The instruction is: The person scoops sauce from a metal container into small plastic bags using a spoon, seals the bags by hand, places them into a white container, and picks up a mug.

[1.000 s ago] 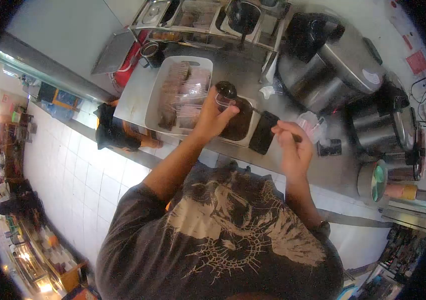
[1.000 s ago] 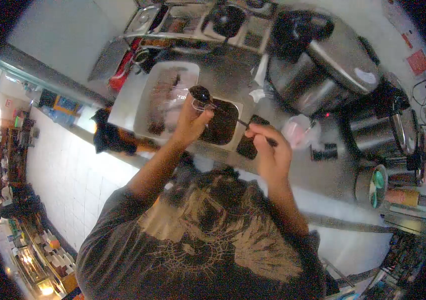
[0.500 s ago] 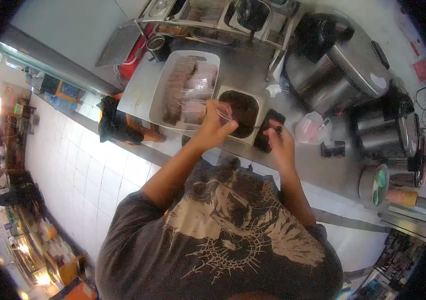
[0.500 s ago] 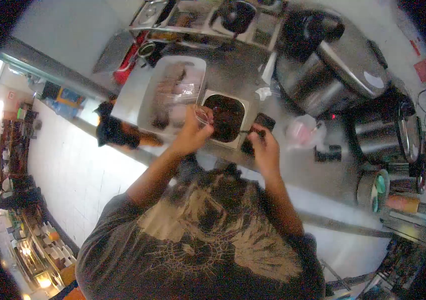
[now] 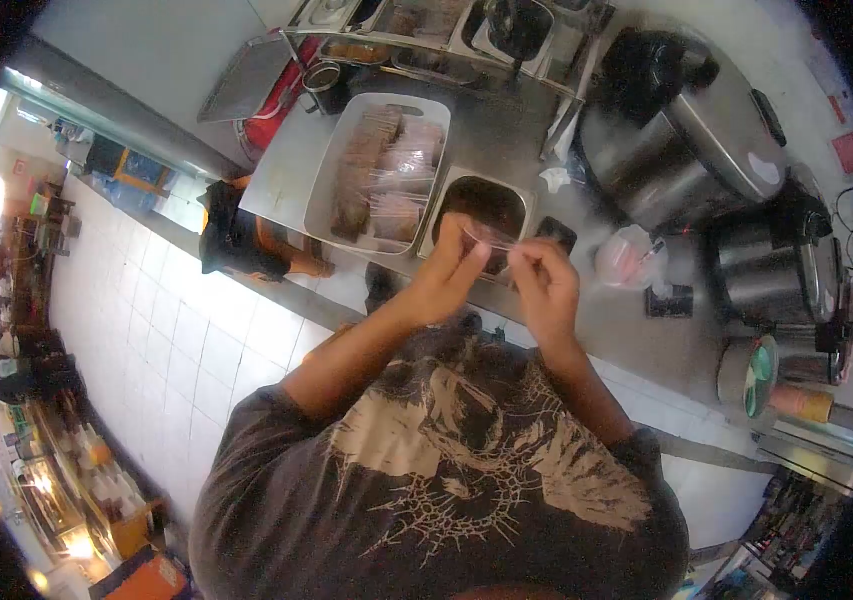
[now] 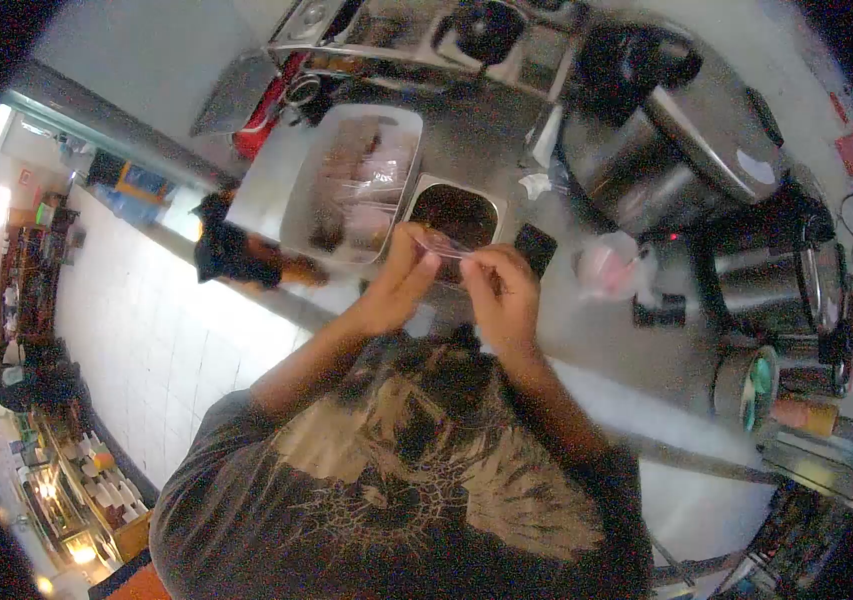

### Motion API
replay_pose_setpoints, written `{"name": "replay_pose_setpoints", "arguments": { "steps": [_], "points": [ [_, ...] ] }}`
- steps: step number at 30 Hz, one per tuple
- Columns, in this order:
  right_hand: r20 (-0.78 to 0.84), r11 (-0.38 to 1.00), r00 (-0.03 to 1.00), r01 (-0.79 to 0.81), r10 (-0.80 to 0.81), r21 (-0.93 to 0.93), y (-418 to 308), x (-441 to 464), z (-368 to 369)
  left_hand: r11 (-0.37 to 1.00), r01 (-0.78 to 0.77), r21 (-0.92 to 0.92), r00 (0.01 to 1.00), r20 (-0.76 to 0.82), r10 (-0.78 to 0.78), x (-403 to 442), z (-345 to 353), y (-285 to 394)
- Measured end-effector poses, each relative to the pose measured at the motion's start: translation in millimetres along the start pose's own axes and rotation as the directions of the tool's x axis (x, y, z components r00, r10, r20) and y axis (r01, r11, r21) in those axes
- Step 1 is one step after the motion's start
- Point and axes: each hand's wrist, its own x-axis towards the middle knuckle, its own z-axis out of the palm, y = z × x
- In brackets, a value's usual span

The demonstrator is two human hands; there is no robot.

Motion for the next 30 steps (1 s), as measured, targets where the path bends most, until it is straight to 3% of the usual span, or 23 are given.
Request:
{"name": "replay_pose_setpoints", "arguments": {
  "steps": [3,6,9,12,15,18,21,24,27,30],
  "points": [
    [-0.031,0.994,0.994,0.106,-0.105,0.035,-6.9,1.0,-1.6,0.997,0.077,-0.03,0.997,-0.028,-0.078,-4.3,-6.4,11.0],
    [-0.01,0.99,0.999,0.041,-0.04,0.135,-14.1,-0.4,-2.0,0.989,0.055,-0.139,0.991,-0.117,-0.072,-6.1,0.5,14.9],
    [0.089,0.919,0.981,-0.194,0.174,0.343,-13.3,-0.6,1.5,0.992,0.043,-0.119,0.986,-0.156,-0.061,-8.3,-0.9,20.9],
    [0.144,0.967,0.99,-0.051,0.015,0.249,-11.0,3.9,5.8,0.994,0.031,-0.102,0.984,-0.173,-0.048,-10.8,-0.3,19.5],
    [0.178,0.975,0.983,0.009,-0.05,0.224,-12.0,3.9,4.8,0.964,-0.14,0.228,0.964,-0.192,0.186,-7.6,-3.3,22.2],
    [0.146,0.961,0.989,-0.007,-0.036,0.278,-5.6,0.8,5.0,0.987,-0.126,0.102,0.972,-0.188,0.144,-8.9,0.7,24.7],
    [0.186,0.986,0.979,0.053,-0.082,0.159,-4.7,1.8,1.7,0.978,-0.176,0.112,0.971,-0.145,0.191,-7.6,2.5,34.2],
    [0.169,0.979,0.985,0.006,-0.041,0.202,-4.6,0.3,4.8,0.96,-0.189,0.207,0.96,-0.168,0.225,-7.0,1.6,25.6],
    [0.114,0.921,0.984,-0.168,0.137,0.35,-14.8,-2.4,9.7,0.984,-0.099,0.146,0.966,-0.222,0.13,-9.7,0.0,24.6],
    [0.161,0.982,0.987,-0.034,0.004,0.187,-8.9,0.9,2.5,0.941,-0.161,0.298,0.957,-0.187,0.223,-10.4,-5.8,23.3]
  ]
}}
